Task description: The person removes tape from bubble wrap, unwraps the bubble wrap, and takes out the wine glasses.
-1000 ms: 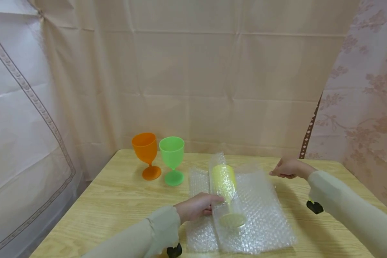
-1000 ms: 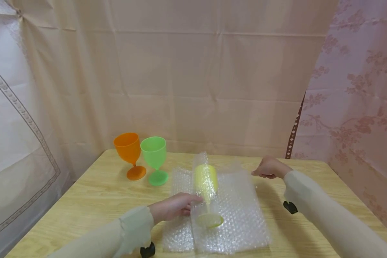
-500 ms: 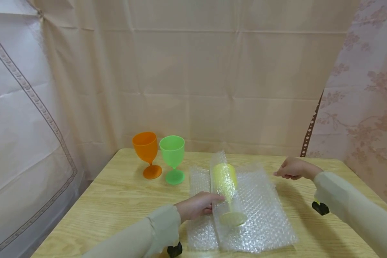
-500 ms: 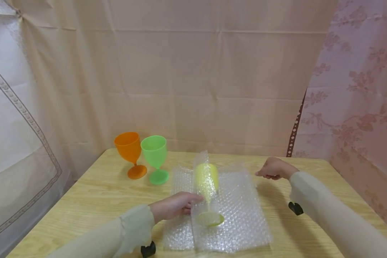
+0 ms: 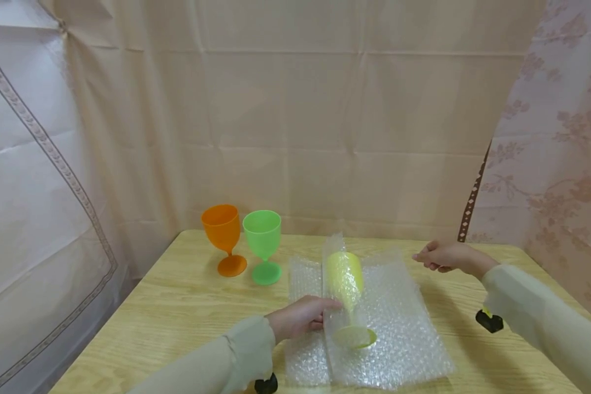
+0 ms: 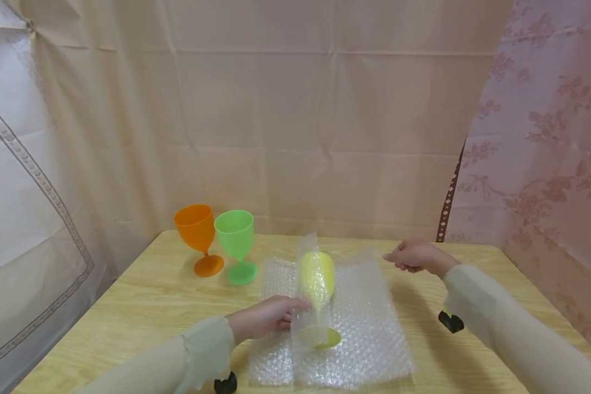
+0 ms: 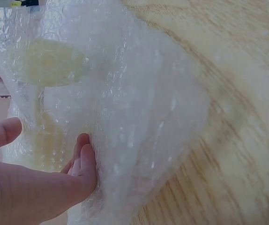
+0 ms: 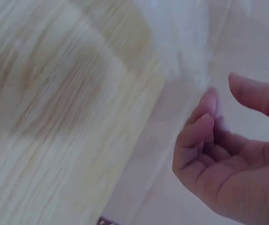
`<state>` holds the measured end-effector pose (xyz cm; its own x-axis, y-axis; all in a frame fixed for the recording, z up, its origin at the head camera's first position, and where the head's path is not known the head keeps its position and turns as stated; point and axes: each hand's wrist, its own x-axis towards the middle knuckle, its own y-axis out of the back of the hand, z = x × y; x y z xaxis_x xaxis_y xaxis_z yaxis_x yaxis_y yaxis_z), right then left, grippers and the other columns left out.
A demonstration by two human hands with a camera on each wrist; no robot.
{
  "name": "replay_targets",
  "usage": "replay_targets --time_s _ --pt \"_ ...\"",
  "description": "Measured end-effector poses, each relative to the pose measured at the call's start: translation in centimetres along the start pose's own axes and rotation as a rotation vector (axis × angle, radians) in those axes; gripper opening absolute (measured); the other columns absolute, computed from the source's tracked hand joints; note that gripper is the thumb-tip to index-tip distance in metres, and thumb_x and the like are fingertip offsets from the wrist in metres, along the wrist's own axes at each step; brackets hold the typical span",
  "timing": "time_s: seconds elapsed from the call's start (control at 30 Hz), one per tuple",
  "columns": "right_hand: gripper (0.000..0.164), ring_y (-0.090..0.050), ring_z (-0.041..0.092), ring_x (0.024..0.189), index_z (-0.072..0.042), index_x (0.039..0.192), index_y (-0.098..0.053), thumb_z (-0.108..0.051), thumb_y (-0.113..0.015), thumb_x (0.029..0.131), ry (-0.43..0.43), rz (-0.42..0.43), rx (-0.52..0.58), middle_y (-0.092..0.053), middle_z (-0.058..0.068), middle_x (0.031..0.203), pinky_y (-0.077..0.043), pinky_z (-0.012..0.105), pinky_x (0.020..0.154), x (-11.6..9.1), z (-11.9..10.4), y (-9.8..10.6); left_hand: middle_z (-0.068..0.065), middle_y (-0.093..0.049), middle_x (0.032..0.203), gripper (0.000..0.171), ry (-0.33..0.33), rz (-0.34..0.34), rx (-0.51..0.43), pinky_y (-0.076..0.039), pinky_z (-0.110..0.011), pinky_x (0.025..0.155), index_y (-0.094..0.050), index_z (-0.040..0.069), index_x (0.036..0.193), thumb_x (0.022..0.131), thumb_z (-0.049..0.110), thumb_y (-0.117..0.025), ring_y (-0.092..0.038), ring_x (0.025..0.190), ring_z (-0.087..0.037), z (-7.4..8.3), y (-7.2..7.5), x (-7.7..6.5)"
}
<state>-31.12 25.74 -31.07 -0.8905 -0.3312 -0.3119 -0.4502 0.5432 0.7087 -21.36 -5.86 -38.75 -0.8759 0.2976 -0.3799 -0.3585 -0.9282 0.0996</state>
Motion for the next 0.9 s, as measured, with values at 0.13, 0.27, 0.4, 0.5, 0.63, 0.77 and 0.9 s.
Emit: replay_targets --time_s 0.13,0.27,0.4,0.5,0.63,0.77,0.9 --pt "0.027 -0.046 0.009 0.066 -0.001 0.089 -0.058 -0.027 -0.056 0.096 0.086 0.101 -0.049 -0.05 -0.003 0.072 -0.044 0.024 0.059 -0.4 -1.6 -1.4 -0.007 -0.069 0.105 0.035 0.004 -0.002 -0.006 -0.054 -0.028 0.089 -0.061 -0.001 0.114 0.092 0.026 -0.059 -0.062 0.088 -0.01 0.0 0.0 0.0" --pt "0.031 -0.054 0.015 0.074 0.003 0.1 -0.061 -0.027 -0.061 0.093 0.14 0.173 -0.092 -0.059 0.005 0.081 -0.051 0.028 0.065 -1.0 -3.2 -3.5 -0.008 -0.069 0.107 0.036 0.002 -0.016 -0.009 -0.054 -0.029 0.09 -0.061 -0.001 0.115 0.093 0.027 -0.058 -0.063 0.089 -0.011 0.0 0.0 0.0" --pt "0.028 -0.056 0.015 0.075 0.001 0.101 -0.062 -0.026 -0.064 0.091 0.208 0.162 -0.115 -0.063 0.008 0.085 -0.05 0.027 0.063 -2.0 -4.4 -5.8 -0.009 -0.069 0.109 0.037 -0.003 -0.024 -0.016 -0.054 -0.03 0.091 -0.06 -0.001 0.116 0.092 0.026 -0.058 -0.063 0.09 -0.012 0.0 0.0 0.0" --pt "0.025 -0.056 0.012 0.077 -0.003 0.098 -0.062 -0.025 -0.066 0.089 0.283 0.152 -0.137 -0.063 0.004 0.086 -0.049 0.024 0.064 -2.8 -4.6 -7.4 -0.01 -0.069 0.109 0.036 -0.006 -0.025 -0.021 -0.054 -0.03 0.091 -0.06 -0.001 0.116 0.092 0.026 -0.059 -0.064 0.089 -0.012 -0.1 -0.1 0.0" --pt "0.022 -0.058 0.005 0.077 -0.005 0.096 -0.062 -0.025 -0.067 0.088 0.388 0.127 -0.146 -0.064 0.0 0.086 -0.05 0.02 0.067 -3.8 -4.0 -9.1 -0.009 -0.069 0.108 0.036 -0.008 -0.02 -0.022 -0.054 -0.029 0.091 -0.06 -0.002 0.115 0.092 0.026 -0.059 -0.063 0.087 -0.011 -0.1 -0.1 0.0" --pt "0.024 -0.057 -0.003 0.076 -0.004 0.097 -0.062 -0.026 -0.066 0.089 0.464 0.091 -0.117 -0.064 -0.001 0.086 -0.052 0.019 0.068 -4.5 -3.0 -10.1 -0.008 -0.068 0.108 0.037 -0.001 -0.022 -0.033 -0.054 -0.029 0.091 -0.06 -0.002 0.116 0.092 0.027 -0.059 -0.062 0.087 -0.01 -0.1 0.1 0.1" --pt "0.023 -0.055 -0.005 0.078 -0.004 0.099 -0.061 -0.025 -0.066 0.09 0.526 0.097 -0.116 -0.064 -0.003 0.087 -0.053 0.019 0.067 -5.3 -1.8 -10.8 -0.01 -0.067 0.112 0.038 -0.011 -0.028 -0.049 -0.053 -0.031 0.094 -0.058 -0.003 0.118 0.093 0.026 -0.057 -0.063 0.091 -0.012 -0.4 0.2 0.2"
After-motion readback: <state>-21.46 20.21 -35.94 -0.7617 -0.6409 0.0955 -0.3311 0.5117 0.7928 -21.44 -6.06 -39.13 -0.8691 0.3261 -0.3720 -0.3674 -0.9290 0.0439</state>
